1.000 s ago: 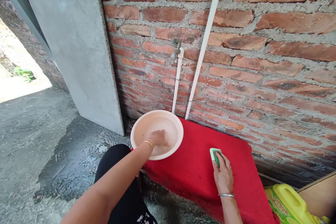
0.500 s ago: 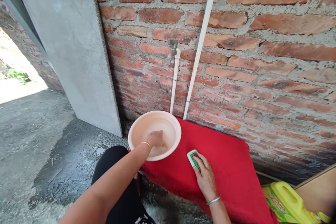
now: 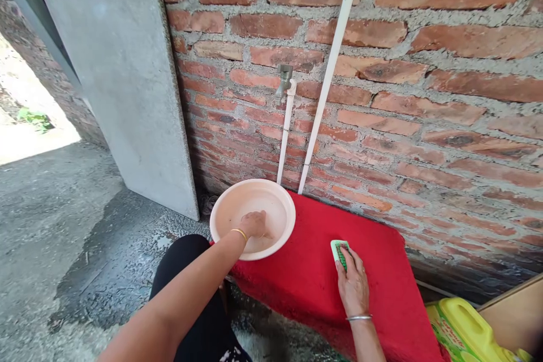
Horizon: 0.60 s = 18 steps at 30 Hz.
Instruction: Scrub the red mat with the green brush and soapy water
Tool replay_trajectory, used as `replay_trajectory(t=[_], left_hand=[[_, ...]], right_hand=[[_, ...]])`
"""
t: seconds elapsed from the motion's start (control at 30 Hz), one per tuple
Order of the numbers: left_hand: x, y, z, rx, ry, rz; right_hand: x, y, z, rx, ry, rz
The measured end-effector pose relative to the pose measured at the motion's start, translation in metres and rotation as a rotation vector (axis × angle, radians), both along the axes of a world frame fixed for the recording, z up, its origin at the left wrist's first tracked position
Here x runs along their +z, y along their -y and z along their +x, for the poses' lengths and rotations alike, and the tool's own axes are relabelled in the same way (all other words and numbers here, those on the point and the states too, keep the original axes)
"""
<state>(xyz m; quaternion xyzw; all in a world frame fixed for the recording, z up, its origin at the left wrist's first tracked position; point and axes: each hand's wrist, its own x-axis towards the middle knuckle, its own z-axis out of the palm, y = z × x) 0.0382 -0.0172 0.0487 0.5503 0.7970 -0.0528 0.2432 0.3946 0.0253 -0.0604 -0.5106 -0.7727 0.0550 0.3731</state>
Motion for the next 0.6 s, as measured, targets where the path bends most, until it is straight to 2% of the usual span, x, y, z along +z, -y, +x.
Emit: replay_trajectory(t=[0.17, 0.37, 0.6], left_hand=[[0.001, 0.000, 0.000, 0.000, 0.016, -0.003], [0.001, 0.000, 0.000, 0.009, 0.010, -0.002], [0.003, 0.002, 0.001, 0.002, 0.003, 0.004]], right_hand=[[-0.004, 0.022, 0.007, 0.078, -0.039, -0.051], [0.002, 0.045, -0.024, 0.259, -0.023, -0.145], [0.007, 0.023, -0.054, 0.210, -0.017, -0.129]])
